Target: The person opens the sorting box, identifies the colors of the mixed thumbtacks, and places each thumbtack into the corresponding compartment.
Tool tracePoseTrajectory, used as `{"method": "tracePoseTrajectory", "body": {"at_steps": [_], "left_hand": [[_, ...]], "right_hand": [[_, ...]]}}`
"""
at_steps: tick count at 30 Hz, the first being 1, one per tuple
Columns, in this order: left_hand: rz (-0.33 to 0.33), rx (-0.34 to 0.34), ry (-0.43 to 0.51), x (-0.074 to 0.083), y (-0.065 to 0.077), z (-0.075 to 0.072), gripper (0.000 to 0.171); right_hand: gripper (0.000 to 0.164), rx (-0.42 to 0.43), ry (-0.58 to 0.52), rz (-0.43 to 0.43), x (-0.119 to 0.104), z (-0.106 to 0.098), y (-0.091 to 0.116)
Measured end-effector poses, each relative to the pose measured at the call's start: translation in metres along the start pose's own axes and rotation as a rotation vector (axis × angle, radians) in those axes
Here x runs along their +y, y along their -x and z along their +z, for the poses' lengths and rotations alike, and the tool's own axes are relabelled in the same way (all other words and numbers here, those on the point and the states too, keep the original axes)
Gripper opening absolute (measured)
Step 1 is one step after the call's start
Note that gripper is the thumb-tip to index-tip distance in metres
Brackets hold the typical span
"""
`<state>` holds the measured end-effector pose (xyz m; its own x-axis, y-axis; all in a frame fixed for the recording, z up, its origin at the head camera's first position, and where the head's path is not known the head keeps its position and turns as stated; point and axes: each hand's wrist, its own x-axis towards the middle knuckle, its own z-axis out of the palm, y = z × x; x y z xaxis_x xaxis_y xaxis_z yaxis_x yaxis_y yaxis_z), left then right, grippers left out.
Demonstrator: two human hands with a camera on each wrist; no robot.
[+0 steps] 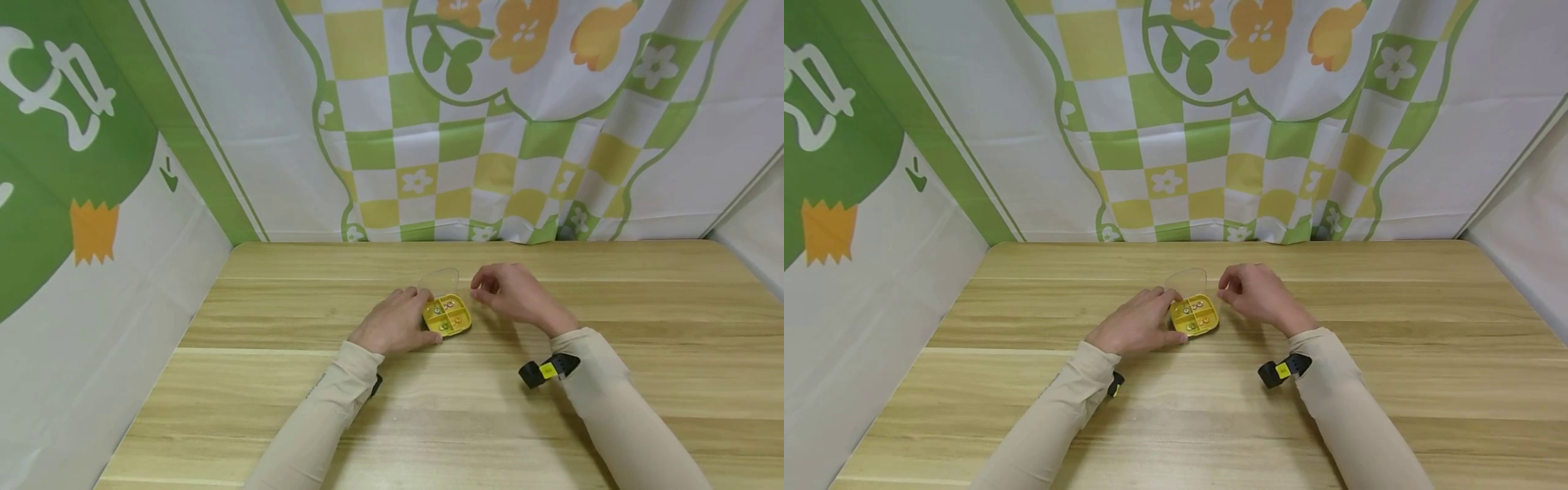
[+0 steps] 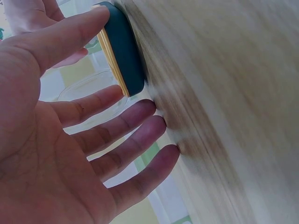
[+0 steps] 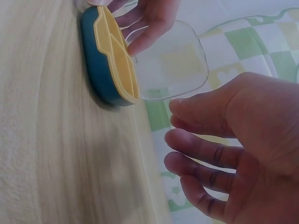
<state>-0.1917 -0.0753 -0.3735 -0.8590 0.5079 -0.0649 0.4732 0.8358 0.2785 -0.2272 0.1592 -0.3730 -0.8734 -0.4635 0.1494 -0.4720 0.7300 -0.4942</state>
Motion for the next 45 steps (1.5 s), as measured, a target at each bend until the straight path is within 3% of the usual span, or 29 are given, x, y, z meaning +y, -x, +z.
{"method": "tracePoseTrajectory", "body": {"at_steps": [24,31,45], "left_hand": [[0.000,0.000,-0.003,0.000,0.000,0.000,0.066],[0.006,0.002,-0.007,0.000,0.000,0.000,0.066],[0.013,-0.002,-0.009,0.000,0.000,-0.001,0.065]], "right_hand": [[0.035,-0.032,-0.274,0.071,0.002,0.007,-0.002],[0.043,-0.027,-0.316,0.078,0.000,0.010,-0.001],[0.056,-0.098,-0.371,0.129,-0.003,0.014,-0.002]]}}
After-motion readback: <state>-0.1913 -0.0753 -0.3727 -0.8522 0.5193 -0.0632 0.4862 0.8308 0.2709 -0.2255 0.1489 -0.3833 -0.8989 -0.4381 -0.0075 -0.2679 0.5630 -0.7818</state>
